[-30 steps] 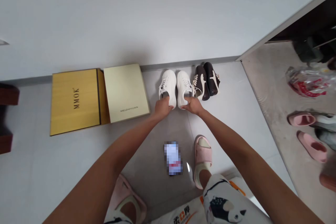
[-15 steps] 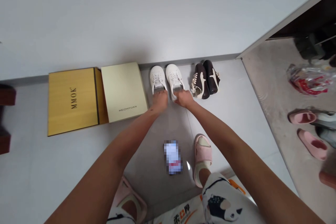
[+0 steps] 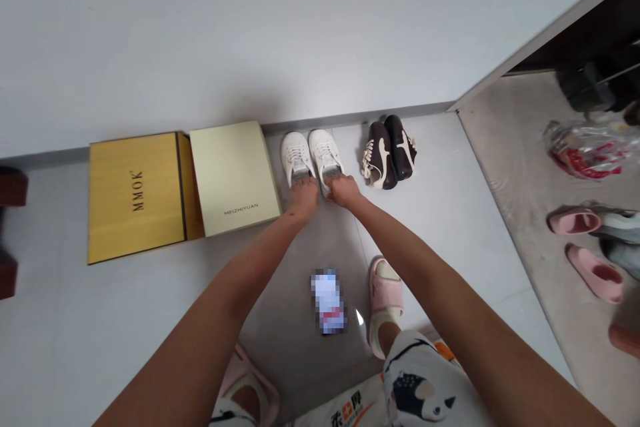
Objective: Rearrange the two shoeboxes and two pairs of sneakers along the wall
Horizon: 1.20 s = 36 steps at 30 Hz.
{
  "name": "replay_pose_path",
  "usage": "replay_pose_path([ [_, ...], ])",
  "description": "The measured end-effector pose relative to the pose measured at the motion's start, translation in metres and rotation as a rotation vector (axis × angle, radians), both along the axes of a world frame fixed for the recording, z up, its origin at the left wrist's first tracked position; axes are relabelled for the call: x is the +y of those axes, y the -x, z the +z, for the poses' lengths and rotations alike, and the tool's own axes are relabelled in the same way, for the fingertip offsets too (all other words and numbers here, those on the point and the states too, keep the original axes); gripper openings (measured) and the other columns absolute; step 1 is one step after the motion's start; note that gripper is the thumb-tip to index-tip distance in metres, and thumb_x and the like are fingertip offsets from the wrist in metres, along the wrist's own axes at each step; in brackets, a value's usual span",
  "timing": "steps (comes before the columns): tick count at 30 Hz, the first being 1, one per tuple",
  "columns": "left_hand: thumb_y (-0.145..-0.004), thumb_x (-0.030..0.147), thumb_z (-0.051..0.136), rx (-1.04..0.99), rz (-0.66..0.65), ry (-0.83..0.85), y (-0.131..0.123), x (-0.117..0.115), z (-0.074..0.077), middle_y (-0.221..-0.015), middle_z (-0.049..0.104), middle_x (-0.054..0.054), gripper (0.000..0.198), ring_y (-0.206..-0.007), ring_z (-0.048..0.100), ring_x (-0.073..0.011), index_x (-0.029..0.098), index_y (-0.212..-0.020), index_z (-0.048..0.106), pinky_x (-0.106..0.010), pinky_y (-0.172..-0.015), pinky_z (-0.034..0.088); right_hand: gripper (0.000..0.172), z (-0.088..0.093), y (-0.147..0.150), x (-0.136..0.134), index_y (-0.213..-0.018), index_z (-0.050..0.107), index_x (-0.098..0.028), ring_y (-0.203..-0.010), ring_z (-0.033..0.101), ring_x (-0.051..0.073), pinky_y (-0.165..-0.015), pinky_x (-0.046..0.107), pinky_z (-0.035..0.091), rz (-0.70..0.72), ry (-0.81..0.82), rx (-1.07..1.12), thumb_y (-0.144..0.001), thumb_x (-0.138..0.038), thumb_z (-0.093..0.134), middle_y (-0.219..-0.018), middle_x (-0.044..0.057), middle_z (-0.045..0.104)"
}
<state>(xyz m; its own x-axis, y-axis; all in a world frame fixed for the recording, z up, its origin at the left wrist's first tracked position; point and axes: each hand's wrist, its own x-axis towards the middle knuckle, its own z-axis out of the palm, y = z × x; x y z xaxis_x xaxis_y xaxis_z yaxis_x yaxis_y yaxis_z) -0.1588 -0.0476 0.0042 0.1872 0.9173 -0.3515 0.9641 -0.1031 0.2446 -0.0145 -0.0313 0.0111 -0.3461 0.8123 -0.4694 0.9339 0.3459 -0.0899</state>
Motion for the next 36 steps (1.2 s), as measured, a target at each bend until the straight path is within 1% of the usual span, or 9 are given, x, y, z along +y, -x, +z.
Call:
replay_pose_path([
  [5, -0.095, 0.013, 0.042, 0.026, -0.014, -0.081, 0.001, -0.008, 0.009, -0.121, 0.065, -0.027, 0.036, -0.122, 0.058, -0.0365, 0.004, -0.125, 0.059, -0.046, -0.103, 0.044, 0.036, 0.001, -0.015, -0.017, -0.131, 0.063, -0.019, -0.128, 0.054, 0.032, -0.104, 0.04, 0.045, -0.079, -0.053, 0.141, -0.1, -0.036, 0.057, -0.14, 0.017, 0.062],
  [8, -0.096, 0.024, 0.048, -0.031, -0.096, -0.164, -0.009, -0.01, 0.021, -0.128, 0.062, -0.025, 0.041, -0.125, 0.054, -0.0379, 0.008, -0.133, 0.056, -0.049, -0.106, 0.041, 0.042, 0.004, -0.053, -0.024, -0.135, 0.061, -0.015, -0.13, 0.052, 0.031, -0.111, 0.04, 0.041, -0.171, -0.144, 0.289, -0.103, -0.04, 0.049, -0.143, 0.018, 0.058],
  [11, -0.097, 0.029, 0.053, -0.165, -0.208, -0.179, -0.035, -0.014, 0.028, -0.137, 0.058, -0.02, 0.049, -0.13, 0.05, -0.0351, 0.014, -0.143, 0.049, -0.047, -0.112, 0.037, 0.042, 0.003, -0.111, -0.027, -0.132, 0.061, -0.014, -0.132, 0.05, 0.03, -0.115, 0.041, 0.039, -0.385, -0.284, 0.343, -0.105, -0.038, 0.041, -0.141, 0.019, 0.058],
  [15, -0.096, 0.03, 0.057, -0.303, -0.263, -0.08, -0.085, -0.014, 0.014, -0.139, 0.056, -0.019, 0.051, -0.133, 0.047, -0.0324, 0.013, -0.143, 0.048, -0.043, -0.114, 0.036, 0.052, -0.003, -0.187, -0.023, -0.141, 0.053, -0.009, -0.139, 0.046, 0.033, -0.118, 0.044, 0.038, -0.748, -0.428, 0.282, -0.102, -0.041, 0.043, -0.145, 0.023, 0.054],
  [19, -0.094, 0.031, 0.062, -0.383, -0.171, 0.059, -0.139, -0.005, -0.016, -0.135, 0.058, -0.02, 0.051, -0.131, 0.051, -0.0323, 0.011, -0.139, 0.05, -0.043, -0.113, 0.038, 0.075, -0.018, -0.236, -0.014, -0.149, 0.044, 0.0, -0.147, 0.043, 0.035, -0.121, 0.045, 0.036, -0.936, -0.305, 0.239, -0.093, -0.047, 0.062, -0.152, 0.027, 0.049],
  [24, -0.093, 0.033, 0.067, -0.459, 0.082, 0.13, -0.185, 0.004, -0.047, -0.133, 0.061, -0.019, 0.046, -0.129, 0.056, -0.031, 0.013, -0.133, 0.055, -0.04, -0.108, 0.042, 0.067, -0.041, -0.258, -0.004, -0.142, 0.054, -0.012, -0.138, 0.055, 0.031, -0.114, 0.041, 0.045, -0.902, -0.127, 0.328, -0.087, -0.046, 0.069, -0.147, 0.019, 0.058],
  [28, -0.093, 0.032, 0.068, -0.448, 0.153, 0.119, -0.188, 0.009, -0.058, -0.126, 0.066, -0.018, 0.034, -0.129, 0.057, -0.0315, 0.015, -0.122, 0.062, -0.04, -0.107, 0.043, 0.06, -0.049, -0.256, 0.005, -0.132, 0.058, -0.016, -0.124, 0.063, 0.03, -0.105, 0.043, 0.05, -0.871, -0.167, 0.313, -0.081, -0.044, 0.073, -0.132, 0.015, 0.067],
  [31, -0.094, 0.03, 0.065, -0.442, 0.145, 0.091, -0.177, 0.013, -0.055, -0.124, 0.069, -0.016, 0.03, -0.125, 0.058, -0.0313, 0.016, -0.121, 0.062, -0.039, -0.104, 0.045, 0.055, -0.047, -0.25, 0.011, -0.124, 0.06, -0.015, -0.111, 0.066, 0.028, -0.097, 0.039, 0.053, -0.842, -0.189, 0.295, -0.079, -0.043, 0.075, -0.122, 0.014, 0.069],
  [36, -0.097, 0.025, 0.058, -0.444, -0.024, 0.033, -0.162, 0.017, -0.036, -0.116, 0.072, -0.012, 0.022, -0.119, 0.062, -0.0295, 0.019, -0.118, 0.064, -0.039, -0.099, 0.046, 0.035, -0.035, -0.233, 0.009, -0.116, 0.06, -0.02, -0.09, 0.066, 0.023, -0.082, 0.033, 0.052, -0.656, -0.119, 0.234, -0.087, -0.038, 0.072, -0.096, 0.004, 0.07],
])
